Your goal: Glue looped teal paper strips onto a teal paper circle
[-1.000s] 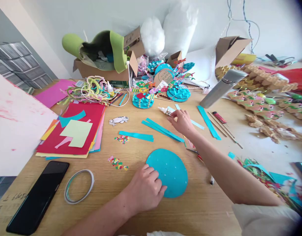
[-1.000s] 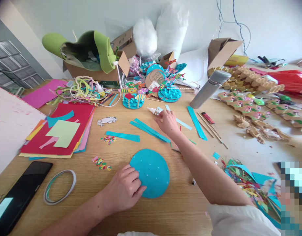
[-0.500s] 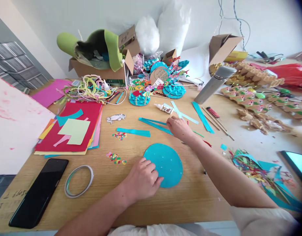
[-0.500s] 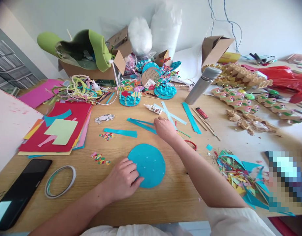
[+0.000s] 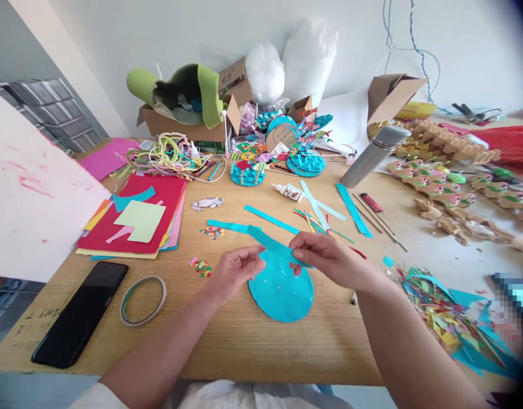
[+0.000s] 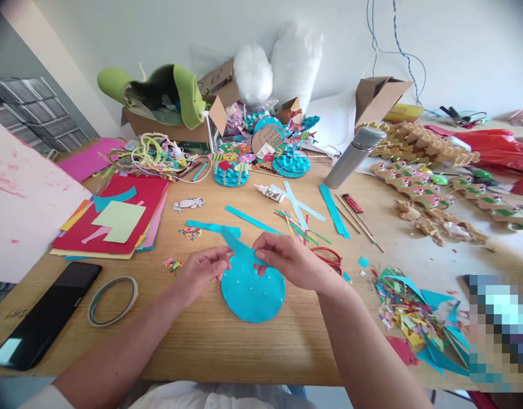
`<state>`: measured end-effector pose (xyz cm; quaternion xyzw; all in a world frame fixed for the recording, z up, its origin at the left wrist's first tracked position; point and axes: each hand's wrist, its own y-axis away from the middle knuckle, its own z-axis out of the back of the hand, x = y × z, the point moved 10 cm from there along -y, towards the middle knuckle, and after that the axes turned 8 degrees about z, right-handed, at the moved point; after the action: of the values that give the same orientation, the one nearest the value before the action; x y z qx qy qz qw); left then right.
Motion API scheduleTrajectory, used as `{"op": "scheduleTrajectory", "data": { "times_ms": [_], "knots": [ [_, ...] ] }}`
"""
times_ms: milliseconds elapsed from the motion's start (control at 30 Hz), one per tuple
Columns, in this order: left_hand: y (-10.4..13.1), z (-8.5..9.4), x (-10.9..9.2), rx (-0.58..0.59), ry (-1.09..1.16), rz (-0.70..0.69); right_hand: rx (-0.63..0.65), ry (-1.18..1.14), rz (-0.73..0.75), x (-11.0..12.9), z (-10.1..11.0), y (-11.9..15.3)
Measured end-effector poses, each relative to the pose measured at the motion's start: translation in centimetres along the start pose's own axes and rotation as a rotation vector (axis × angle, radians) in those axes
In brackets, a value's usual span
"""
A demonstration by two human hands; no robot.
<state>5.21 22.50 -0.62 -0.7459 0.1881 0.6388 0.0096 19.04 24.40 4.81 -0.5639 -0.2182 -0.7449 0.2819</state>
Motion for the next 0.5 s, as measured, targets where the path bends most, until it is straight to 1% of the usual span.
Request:
{"op": "scheduleTrajectory", "data": {
  "times_ms": [33,67,133,200,233,300,400,500],
  "knots": [
    [-0.3,0.3,0.1,0.012,0.110,0.038,0.034,-0.032,-0.020,-0.3,-0.8,0.3],
    [-0.5,0.8,0.0,-0.006,0.200,0.050,0.060,-0.051,-0.039,-0.7,-1.4,0.6],
    [-0.6,2.5,-0.4,-0.124,0.325,0.037,0.079,-0.054,-0.074,-1.4,-2.0,1.0],
    [-0.3,3.9,-0.9,-0.247,0.373,0.019,0.069,-0.015,-0.106,-2.1,-1.9,1.1],
    [-0.2,4.2,-1.1,-0.286,0.375,0.011,0.065,0.006,-0.123,-2.4,-1.9,1.1],
    [0.0,4.2,-1.7,-0.315,0.352,-0.004,0.073,0.030,-0.145,-2.4,-1.9,1.0],
    [-0.1,3.2,-2.1,-0.300,0.277,-0.011,0.065,0.069,-0.141,-1.7,-1.9,0.4],
    [-0.7,2.4,-2.3,-0.288,0.187,-0.034,-0.040,0.189,-0.133,-0.8,-0.8,-0.3]
  ]
}}
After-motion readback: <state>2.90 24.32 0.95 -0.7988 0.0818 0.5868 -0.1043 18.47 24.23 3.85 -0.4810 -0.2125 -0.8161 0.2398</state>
